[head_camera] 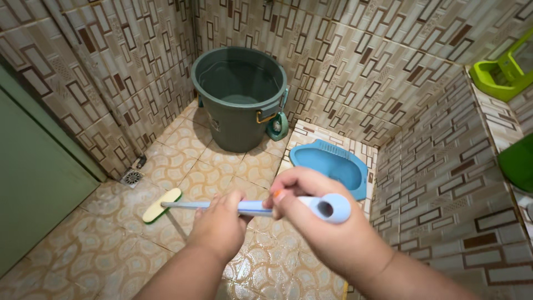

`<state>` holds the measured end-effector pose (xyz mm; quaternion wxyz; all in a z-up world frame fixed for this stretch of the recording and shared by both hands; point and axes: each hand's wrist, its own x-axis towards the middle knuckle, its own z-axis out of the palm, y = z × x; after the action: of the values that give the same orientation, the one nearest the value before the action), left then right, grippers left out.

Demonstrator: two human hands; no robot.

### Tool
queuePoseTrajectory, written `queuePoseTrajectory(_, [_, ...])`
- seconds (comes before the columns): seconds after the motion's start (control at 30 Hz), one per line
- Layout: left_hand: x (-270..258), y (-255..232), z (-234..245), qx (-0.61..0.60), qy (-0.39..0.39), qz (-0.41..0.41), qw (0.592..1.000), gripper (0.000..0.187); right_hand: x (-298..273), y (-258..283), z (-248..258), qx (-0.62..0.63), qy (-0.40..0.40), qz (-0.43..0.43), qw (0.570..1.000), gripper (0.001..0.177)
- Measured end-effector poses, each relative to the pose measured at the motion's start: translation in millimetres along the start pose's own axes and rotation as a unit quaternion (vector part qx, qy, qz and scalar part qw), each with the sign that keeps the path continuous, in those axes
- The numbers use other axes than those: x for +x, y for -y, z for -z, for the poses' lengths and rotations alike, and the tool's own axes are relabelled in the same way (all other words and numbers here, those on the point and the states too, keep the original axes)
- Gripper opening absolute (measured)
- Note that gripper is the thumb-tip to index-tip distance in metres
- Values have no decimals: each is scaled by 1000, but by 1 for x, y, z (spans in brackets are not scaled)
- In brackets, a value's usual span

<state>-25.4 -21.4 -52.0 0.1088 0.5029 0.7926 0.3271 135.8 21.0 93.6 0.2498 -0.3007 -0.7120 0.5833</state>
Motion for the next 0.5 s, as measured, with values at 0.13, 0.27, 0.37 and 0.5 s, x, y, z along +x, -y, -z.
queuePoseTrajectory(0.13, [-10,-27,5,-5,78,15,997,25,-10,6,29,-24,-8,8,1000,13])
queuePoseTrajectory(0.27, [-3,-77,15,8,136,-42,990,24,-3,45,90,-92,-75,0,993,14])
queuePoseTrajectory(0.37, [-5,-96,18,0,110,-101,989,28,-4,60,101,39,-11,55,998,14])
queuePoseTrajectory(0.5, [-21,-80,23,-3,100,-44,994,24,-9,44,75,57,6,69,996,12])
